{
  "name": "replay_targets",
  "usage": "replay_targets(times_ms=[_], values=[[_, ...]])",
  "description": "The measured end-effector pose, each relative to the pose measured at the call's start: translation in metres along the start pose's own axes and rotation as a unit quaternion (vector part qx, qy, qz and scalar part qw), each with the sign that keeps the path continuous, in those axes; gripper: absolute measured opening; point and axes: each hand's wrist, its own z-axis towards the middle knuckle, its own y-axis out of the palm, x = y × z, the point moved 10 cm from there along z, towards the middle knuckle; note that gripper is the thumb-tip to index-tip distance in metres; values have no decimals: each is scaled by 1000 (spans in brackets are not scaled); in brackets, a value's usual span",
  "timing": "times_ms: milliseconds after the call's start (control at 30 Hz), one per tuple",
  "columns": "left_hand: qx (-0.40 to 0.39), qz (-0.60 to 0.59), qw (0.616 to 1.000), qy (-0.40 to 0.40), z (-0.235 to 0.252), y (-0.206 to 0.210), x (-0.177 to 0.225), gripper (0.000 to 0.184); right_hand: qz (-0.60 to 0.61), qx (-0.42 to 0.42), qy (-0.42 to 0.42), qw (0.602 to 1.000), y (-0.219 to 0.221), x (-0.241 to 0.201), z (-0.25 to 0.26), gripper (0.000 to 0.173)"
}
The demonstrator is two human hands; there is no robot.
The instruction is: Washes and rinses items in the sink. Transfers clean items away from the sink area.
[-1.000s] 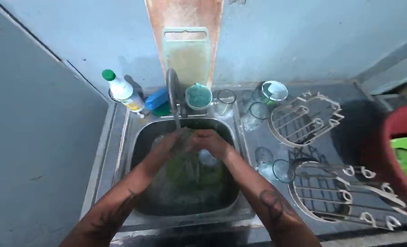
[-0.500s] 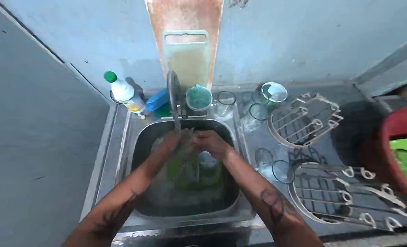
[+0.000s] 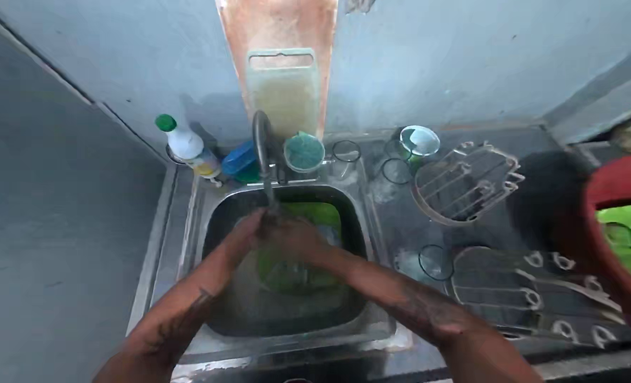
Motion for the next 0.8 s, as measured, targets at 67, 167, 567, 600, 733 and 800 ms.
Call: replay_targets(times_ms=[67,167,567,600,733,800], values=[[-1,-7,999,-36,-2,-2,-9,31,-165,-45,-134,976,20,-12,-2,33],[77,-40,995,58,7,-8,-1,26,-62,-44,23,997,29,21,20,31],[73,-146,983,79,16,-13,-2,31,132,-2,173,976,29,41,33,37],[78,-167,977,104,18,-12,0,31,301,70,274,911,26,50,34,35],[26,-119,990,71,9,-9,5,33,149,4,230,962,21,35,35,39],[18,-92,995,35,12,-13,6,32,-87,-76,38,993,28,21,36,34]])
